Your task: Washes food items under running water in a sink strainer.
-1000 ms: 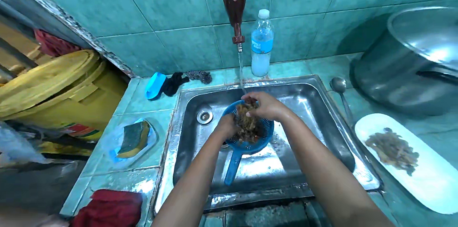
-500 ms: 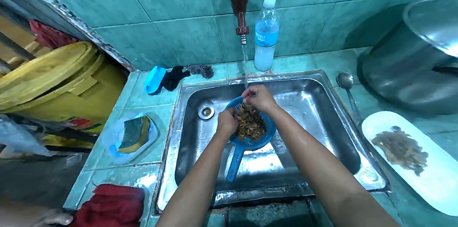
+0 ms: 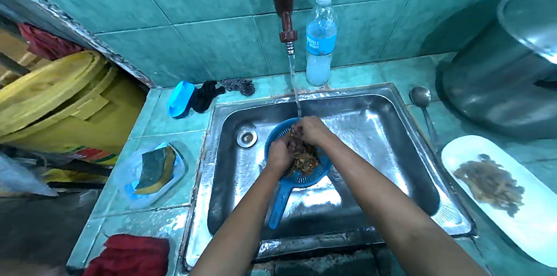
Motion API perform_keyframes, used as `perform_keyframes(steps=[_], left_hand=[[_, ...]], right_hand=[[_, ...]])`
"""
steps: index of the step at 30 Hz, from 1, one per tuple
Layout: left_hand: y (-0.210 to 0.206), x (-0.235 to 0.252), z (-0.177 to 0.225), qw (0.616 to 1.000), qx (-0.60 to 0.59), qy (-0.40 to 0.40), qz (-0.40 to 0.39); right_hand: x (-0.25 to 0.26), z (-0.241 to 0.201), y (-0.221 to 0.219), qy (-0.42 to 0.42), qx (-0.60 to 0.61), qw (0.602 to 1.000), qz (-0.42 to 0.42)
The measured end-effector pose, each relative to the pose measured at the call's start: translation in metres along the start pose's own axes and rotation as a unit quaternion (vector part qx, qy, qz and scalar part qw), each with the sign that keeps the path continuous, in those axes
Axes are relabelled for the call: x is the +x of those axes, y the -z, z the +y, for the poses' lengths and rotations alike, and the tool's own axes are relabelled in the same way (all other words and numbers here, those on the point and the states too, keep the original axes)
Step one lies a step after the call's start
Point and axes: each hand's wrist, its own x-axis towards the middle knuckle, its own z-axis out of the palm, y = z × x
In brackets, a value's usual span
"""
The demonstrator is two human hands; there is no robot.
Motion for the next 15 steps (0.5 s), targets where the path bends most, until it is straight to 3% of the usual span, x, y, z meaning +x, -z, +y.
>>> perform_keyframes(steps=[5, 9, 15], left_hand=[[-0.004, 0.000, 0.006, 0.999, 0.042, 0.008, -0.024], [-0.006, 0.004, 0.000, 0.997, 0.057, 0.008, -0.049], [0.006, 0.000, -0.001, 1.000, 0.007, -0.023, -0.008]], right_hand=[[-0.009, 0.017, -0.032, -0.010, 0.000, 1.000, 0.023], [-0.020, 0.021, -0.021, -0.021, 0.043, 0.999, -0.008], [-0.039, 0.021, -0.004, -0.035, 0.143, 0.987, 0.070]])
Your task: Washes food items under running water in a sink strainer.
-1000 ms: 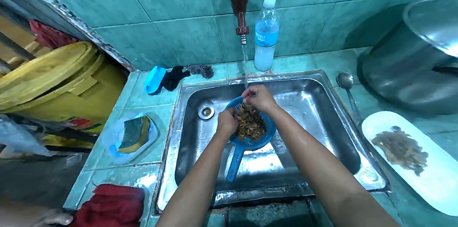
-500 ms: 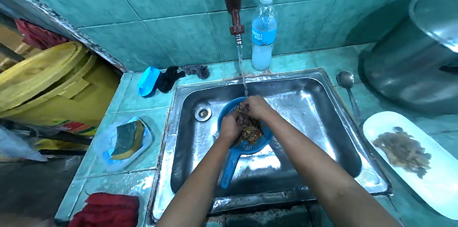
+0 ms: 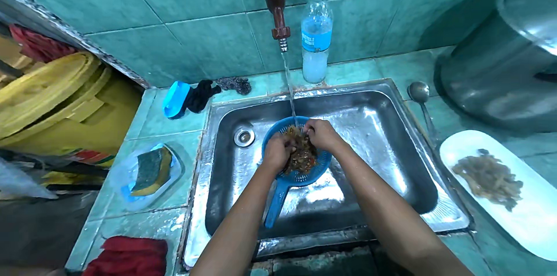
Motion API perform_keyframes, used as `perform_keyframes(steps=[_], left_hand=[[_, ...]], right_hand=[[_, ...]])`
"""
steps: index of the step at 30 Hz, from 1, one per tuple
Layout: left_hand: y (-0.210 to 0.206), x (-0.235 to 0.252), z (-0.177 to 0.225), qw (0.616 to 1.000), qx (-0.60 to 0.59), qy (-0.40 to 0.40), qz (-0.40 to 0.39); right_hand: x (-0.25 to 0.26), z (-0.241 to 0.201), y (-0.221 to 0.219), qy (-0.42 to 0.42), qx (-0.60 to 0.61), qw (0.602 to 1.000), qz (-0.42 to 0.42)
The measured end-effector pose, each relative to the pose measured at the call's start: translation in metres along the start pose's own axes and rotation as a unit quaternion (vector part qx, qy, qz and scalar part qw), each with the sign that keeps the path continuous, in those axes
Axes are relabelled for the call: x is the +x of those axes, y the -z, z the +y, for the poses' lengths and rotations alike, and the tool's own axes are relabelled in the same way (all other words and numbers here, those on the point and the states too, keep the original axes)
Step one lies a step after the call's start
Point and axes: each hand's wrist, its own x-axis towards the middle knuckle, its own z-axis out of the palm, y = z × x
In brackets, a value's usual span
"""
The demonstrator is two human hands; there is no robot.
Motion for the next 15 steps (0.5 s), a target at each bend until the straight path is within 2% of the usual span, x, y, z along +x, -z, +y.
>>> perform_keyframes(steps=[4, 6, 8, 10, 12, 13, 15], left_hand=[[0.029, -0.011, 0.004, 0.996, -0.072, -0.016, 0.051], [0.043, -0.010, 0.009, 0.981, -0.187, -0.011, 0.055], [0.051, -0.003, 0.019, 0.924, -0.381, 0.000, 0.032], [0.055, 0.007, 0.034, 0.819, -0.574, 0.005, 0.006], [0.054, 0.023, 0.047, 0.717, -0.697, 0.002, -0.004], [0.052, 0.032, 0.052, 0.688, -0.726, -0.008, -0.007], [0.050, 0.045, 0.061, 0.677, -0.736, -0.026, -0.012]], right_hand=[[0.002, -0.001, -0.018, -0.006, -0.033, 0.997, -0.071], [0.004, -0.003, -0.035, -0.026, -0.049, 0.995, -0.079], [0.007, -0.001, -0.053, -0.025, -0.061, 0.996, -0.055], [0.006, -0.002, -0.057, -0.026, -0.074, 0.996, -0.052], [0.005, 0.001, -0.054, -0.015, -0.067, 0.996, -0.055], [0.006, 0.005, -0.052, -0.005, -0.057, 0.997, -0.055], [0.005, 0.012, -0.049, 0.004, -0.039, 0.998, -0.053]])
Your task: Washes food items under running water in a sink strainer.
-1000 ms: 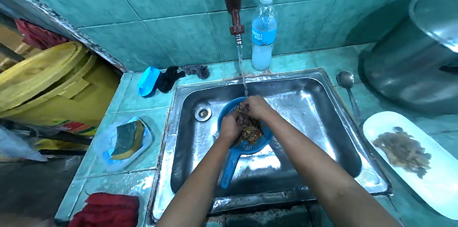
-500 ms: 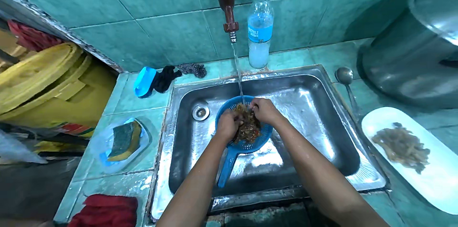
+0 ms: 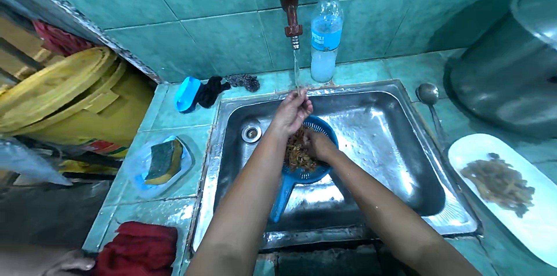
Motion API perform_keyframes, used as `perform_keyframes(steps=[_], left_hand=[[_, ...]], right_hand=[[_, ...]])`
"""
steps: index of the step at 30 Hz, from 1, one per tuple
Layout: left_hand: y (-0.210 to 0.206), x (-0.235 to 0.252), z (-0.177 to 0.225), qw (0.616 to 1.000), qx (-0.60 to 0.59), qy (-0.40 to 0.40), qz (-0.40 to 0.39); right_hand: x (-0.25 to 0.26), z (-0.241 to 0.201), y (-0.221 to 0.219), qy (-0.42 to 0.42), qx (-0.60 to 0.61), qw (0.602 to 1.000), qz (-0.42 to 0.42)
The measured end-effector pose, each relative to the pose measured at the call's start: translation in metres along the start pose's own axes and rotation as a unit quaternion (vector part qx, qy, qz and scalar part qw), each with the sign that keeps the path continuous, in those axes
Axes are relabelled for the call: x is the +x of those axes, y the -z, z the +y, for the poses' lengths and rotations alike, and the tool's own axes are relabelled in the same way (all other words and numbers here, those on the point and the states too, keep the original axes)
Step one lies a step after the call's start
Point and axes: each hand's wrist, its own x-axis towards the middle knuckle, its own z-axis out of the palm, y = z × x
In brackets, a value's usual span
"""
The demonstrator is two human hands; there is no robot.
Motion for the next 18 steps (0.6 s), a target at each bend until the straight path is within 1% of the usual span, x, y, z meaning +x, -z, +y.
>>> perform_keyframes(steps=[2, 3, 4, 5, 6, 7, 8, 9, 10, 11, 12, 14, 15, 18], left_hand=[[-0.008, 0.006, 0.002, 0.999, 0.034, 0.000, -0.011], [-0.011, 0.006, 0.005, 0.997, 0.077, -0.001, -0.015], [-0.011, 0.005, 0.007, 0.989, 0.149, -0.009, -0.009], [-0.006, 0.002, 0.009, 0.967, 0.255, -0.025, 0.001], [0.003, -0.002, 0.010, 0.921, 0.388, -0.042, 0.013], [0.012, -0.010, 0.012, 0.850, 0.524, -0.046, 0.016], [0.020, -0.020, 0.012, 0.773, 0.634, -0.023, 0.008], [0.026, -0.031, 0.009, 0.703, 0.711, 0.011, -0.002], [0.030, -0.041, 0.001, 0.653, 0.756, 0.045, -0.009], [0.035, -0.049, -0.010, 0.625, 0.777, 0.075, -0.014], [0.038, -0.055, -0.020, 0.610, 0.786, 0.098, -0.011], [0.032, -0.064, -0.036, 0.598, 0.791, 0.127, 0.010], [0.029, -0.066, -0.042, 0.595, 0.793, 0.129, 0.026], [0.029, -0.062, -0.051, 0.597, 0.789, 0.134, 0.053]], right_hand=[[-0.003, 0.005, 0.002, 0.004, 0.013, 1.000, -0.001], [-0.003, 0.007, 0.002, 0.005, 0.024, 1.000, 0.001], [-0.004, 0.008, 0.002, 0.008, 0.037, 0.999, 0.008], [-0.005, 0.009, 0.003, 0.013, 0.062, 0.998, 0.025], [-0.006, 0.008, 0.005, 0.009, 0.102, 0.994, 0.045], [-0.006, 0.007, 0.008, 0.001, 0.155, 0.986, 0.066], [-0.004, 0.007, 0.012, -0.005, 0.207, 0.974, 0.091], [-0.001, 0.006, 0.015, -0.005, 0.255, 0.960, 0.113], [0.002, 0.003, 0.019, 0.001, 0.294, 0.947, 0.127], [0.003, -0.001, 0.024, 0.010, 0.323, 0.937, 0.133], [0.006, -0.006, 0.029, 0.019, 0.348, 0.928, 0.130], [0.011, -0.021, 0.037, 0.036, 0.404, 0.908, 0.110], [0.014, -0.028, 0.040, 0.044, 0.444, 0.890, 0.096], [0.021, -0.044, 0.043, 0.078, 0.569, 0.817, 0.046]])
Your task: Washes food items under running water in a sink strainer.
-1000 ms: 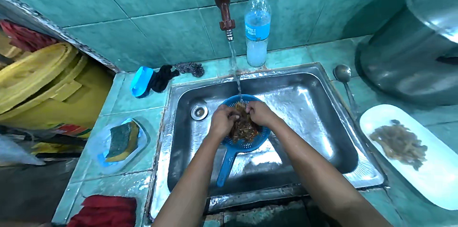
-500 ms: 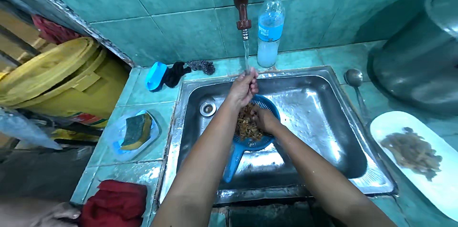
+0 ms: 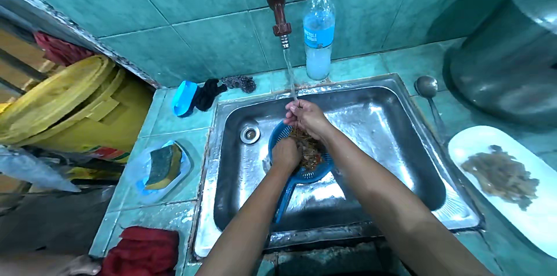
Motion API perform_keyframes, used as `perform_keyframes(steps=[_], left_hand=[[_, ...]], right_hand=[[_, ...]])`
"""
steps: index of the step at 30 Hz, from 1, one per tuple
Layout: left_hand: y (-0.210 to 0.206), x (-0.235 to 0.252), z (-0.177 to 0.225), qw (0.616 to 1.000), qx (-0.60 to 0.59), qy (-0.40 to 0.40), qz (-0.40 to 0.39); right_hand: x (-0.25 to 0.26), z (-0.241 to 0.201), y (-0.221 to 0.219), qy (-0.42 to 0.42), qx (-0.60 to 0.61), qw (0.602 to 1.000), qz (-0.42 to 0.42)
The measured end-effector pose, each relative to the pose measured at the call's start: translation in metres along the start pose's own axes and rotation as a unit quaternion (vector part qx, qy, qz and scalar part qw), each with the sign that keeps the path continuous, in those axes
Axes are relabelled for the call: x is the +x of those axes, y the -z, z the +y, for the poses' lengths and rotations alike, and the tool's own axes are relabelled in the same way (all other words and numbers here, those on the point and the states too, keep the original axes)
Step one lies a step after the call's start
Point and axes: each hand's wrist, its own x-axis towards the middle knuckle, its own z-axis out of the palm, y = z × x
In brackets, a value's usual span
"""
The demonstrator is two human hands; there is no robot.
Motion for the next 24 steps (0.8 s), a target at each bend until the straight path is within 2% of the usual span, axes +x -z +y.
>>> perform_keyframes(steps=[2, 4, 6, 7, 9, 12, 14, 16, 17, 19, 20, 21, 24], left_hand=[[-0.001, 0.006, -0.009, 1.000, -0.024, -0.017, 0.003], [0.009, 0.006, -0.019, 0.997, -0.067, -0.047, -0.001], [0.025, 0.002, -0.028, 0.990, -0.127, -0.059, 0.003], [0.034, 0.000, -0.032, 0.985, -0.165, -0.058, 0.003], [0.050, -0.003, -0.039, 0.963, -0.265, -0.052, -0.006], [0.071, -0.006, -0.028, 0.877, -0.476, -0.055, -0.033], [0.079, 0.000, -0.017, 0.796, -0.595, -0.095, -0.061], [0.079, 0.013, -0.004, 0.707, -0.690, -0.131, -0.079], [0.078, 0.021, 0.002, 0.664, -0.731, -0.138, -0.080], [0.078, 0.034, 0.016, 0.613, -0.776, -0.129, -0.075], [0.079, 0.040, 0.021, 0.617, -0.773, -0.126, -0.074], [0.081, 0.043, 0.027, 0.643, -0.753, -0.121, -0.070], [0.092, 0.039, 0.041, 0.776, -0.615, -0.130, -0.039]], right_hand=[[0.002, -0.003, 0.000, 0.009, 0.058, 0.998, -0.035], [-0.001, -0.010, 0.005, -0.006, 0.013, 0.999, -0.045], [-0.004, -0.011, 0.013, -0.045, -0.127, 0.990, -0.038], [-0.004, -0.007, 0.017, -0.065, -0.224, 0.972, -0.035], [-0.003, 0.009, 0.028, -0.080, -0.410, 0.908, -0.046], [-0.009, 0.032, 0.025, -0.087, -0.546, 0.830, -0.070], [-0.013, 0.044, 0.019, -0.081, -0.576, 0.810, -0.075], [-0.016, 0.049, 0.018, -0.078, -0.574, 0.813, -0.060], [-0.017, 0.049, 0.020, -0.070, -0.555, 0.828, -0.048], [-0.017, 0.044, 0.027, -0.060, -0.498, 0.865, -0.018], [-0.017, 0.039, 0.031, -0.059, -0.466, 0.883, -0.005], [-0.017, 0.035, 0.034, -0.059, -0.434, 0.899, 0.003], [-0.015, 0.025, 0.036, -0.057, -0.308, 0.949, 0.015]])
